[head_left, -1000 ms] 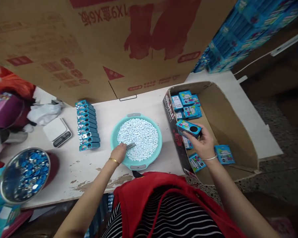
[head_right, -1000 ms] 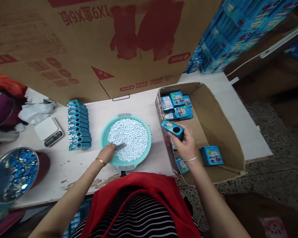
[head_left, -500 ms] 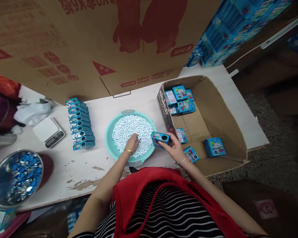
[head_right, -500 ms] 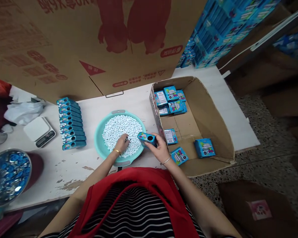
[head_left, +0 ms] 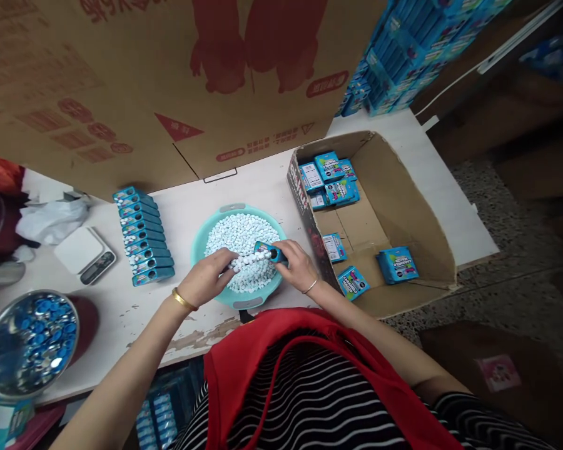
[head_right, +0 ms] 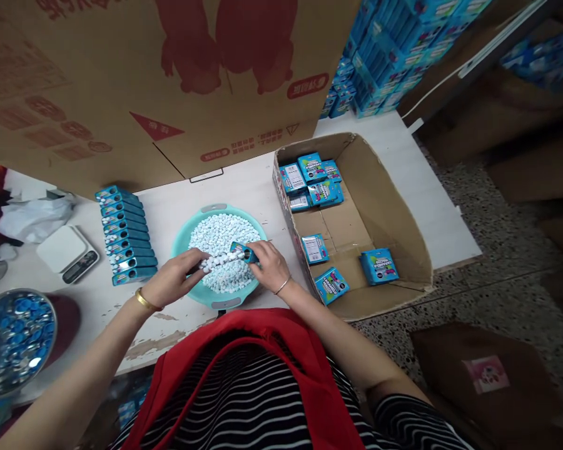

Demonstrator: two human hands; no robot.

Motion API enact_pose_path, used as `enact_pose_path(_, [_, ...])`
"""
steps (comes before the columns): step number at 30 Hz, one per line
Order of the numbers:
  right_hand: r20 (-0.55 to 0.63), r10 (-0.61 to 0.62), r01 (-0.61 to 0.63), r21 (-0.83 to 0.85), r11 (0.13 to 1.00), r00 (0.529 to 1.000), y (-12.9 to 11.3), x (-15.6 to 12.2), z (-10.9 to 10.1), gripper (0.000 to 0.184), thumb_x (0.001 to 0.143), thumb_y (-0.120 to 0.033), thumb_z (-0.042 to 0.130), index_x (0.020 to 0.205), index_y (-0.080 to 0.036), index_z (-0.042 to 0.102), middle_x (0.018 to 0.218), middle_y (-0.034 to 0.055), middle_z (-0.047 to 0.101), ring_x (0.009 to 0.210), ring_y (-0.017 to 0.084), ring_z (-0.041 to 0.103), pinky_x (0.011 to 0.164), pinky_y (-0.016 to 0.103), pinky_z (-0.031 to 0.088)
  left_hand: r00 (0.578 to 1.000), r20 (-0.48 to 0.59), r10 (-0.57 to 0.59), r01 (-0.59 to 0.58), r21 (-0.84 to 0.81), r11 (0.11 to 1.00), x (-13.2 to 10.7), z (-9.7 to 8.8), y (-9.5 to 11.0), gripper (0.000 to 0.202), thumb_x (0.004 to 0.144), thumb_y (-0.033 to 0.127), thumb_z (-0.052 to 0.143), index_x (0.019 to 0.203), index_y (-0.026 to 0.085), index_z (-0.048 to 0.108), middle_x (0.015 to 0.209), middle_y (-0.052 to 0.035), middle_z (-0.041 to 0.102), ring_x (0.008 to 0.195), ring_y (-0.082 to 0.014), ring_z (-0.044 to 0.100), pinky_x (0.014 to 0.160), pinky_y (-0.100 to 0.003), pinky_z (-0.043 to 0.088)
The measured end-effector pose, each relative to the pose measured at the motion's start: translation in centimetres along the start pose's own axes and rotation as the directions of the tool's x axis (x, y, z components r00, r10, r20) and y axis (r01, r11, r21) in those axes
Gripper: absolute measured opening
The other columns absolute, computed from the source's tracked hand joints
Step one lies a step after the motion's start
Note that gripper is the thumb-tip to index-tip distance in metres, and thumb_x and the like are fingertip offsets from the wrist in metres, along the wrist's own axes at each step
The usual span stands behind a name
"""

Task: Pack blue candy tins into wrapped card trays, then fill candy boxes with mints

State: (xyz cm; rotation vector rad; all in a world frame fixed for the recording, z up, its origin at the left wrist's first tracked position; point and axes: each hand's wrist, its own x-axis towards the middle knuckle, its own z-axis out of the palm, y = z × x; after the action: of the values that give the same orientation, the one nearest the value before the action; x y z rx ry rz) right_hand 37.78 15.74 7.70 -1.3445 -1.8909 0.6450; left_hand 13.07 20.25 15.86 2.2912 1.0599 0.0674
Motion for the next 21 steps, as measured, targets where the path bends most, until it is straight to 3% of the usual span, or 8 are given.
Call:
enact_pose_path(3, [0.017,-0.043,0.043,0.014,0.999,0.999,-0.4,0.4,1.0,0.044,0.078,-0.011,0.051,0.121,-0.021,0.050,0.110,0.0107,0.059,0.105,0.026,0.054,0.092,0.044,0.047,0.990,0.110,-0.093,0.070,0.192,0.979,0.6,-1.4,1.7,0.021,0.089,0.027,0.044,0.105,0.018,0.053,0.099,-0.0064,0.060,0.089,-0.0202,0.059,0.076,-0.032,0.047])
enact_pose_path(7, [0.031,-0.081,0.080,0.017,0.997,0.996,-0.6,0.3,1.6,0.046,0.076,-0.009,0.049,0.121,-0.019,0.050,0.110,0.0117,0.059,0.105,0.027,0.053,0.092,0.044,0.047,0.950,0.169,-0.263,0.174,0.414,0.894,1.4,-2.8,4.3,0.020,0.087,0.024,0.048,0.105,0.018,0.052,0.100,-0.0079,0.061,0.080,-0.0231,0.061,0.065,-0.032,0.046])
enact_pose_path(10, [0.040,-0.071,0.070,0.020,0.997,0.997,-0.6,0.3,1.8,0.046,0.076,-0.009,0.049,0.121,-0.020,0.049,0.111,0.0111,0.059,0.106,0.027,0.053,0.092,0.045,0.047,0.945,0.150,-0.289,0.194,0.455,0.869,1.8,-3.2,6.2,0.017,0.086,0.014,0.044,0.100,0.017,0.053,0.093,-0.0085,0.060,0.072,-0.0230,0.061,0.060,-0.033,0.045])
enact_pose_path(14, [0.048,-0.060,0.059,0.026,0.998,0.997,-0.5,0.2,2.2,0.046,0.076,-0.010,0.050,0.121,-0.021,0.049,0.111,0.0108,0.059,0.106,0.027,0.053,0.092,0.045,0.047,0.967,0.104,-0.234,0.176,0.396,0.901,1.8,-3.2,7.5,0.020,0.087,0.008,0.038,0.088,0.018,0.055,0.083,-0.0068,0.055,0.073,-0.0216,0.060,0.067,-0.035,0.046])
enact_pose_path(17, [0.033,-0.059,0.058,0.035,0.998,0.998,-0.3,0.1,2.1,0.044,0.078,-0.011,0.050,0.120,-0.021,0.050,0.112,0.0110,0.059,0.107,0.027,0.053,0.093,0.044,0.046,0.975,0.066,-0.212,0.168,0.404,0.899,1.0,-3.0,5.6,0.018,0.089,0.014,0.039,0.092,0.019,0.056,0.087,-0.0069,0.055,0.079,-0.0214,0.059,0.070,-0.034,0.046])
enact_pose_path(21, [-0.020,0.031,-0.030,0.069,0.997,0.999,0.2,-0.1,1.1,0.036,0.083,-0.019,0.052,0.119,-0.022,0.050,0.111,0.0107,0.059,0.106,0.026,0.054,0.092,0.044,0.047,0.931,-0.010,-0.365,0.341,0.380,0.860,-0.1,-0.4,-1.3,0.019,0.089,0.026,0.044,0.104,0.019,0.053,0.099,-0.0077,0.056,0.086,-0.0220,0.059,0.072,-0.032,0.047])
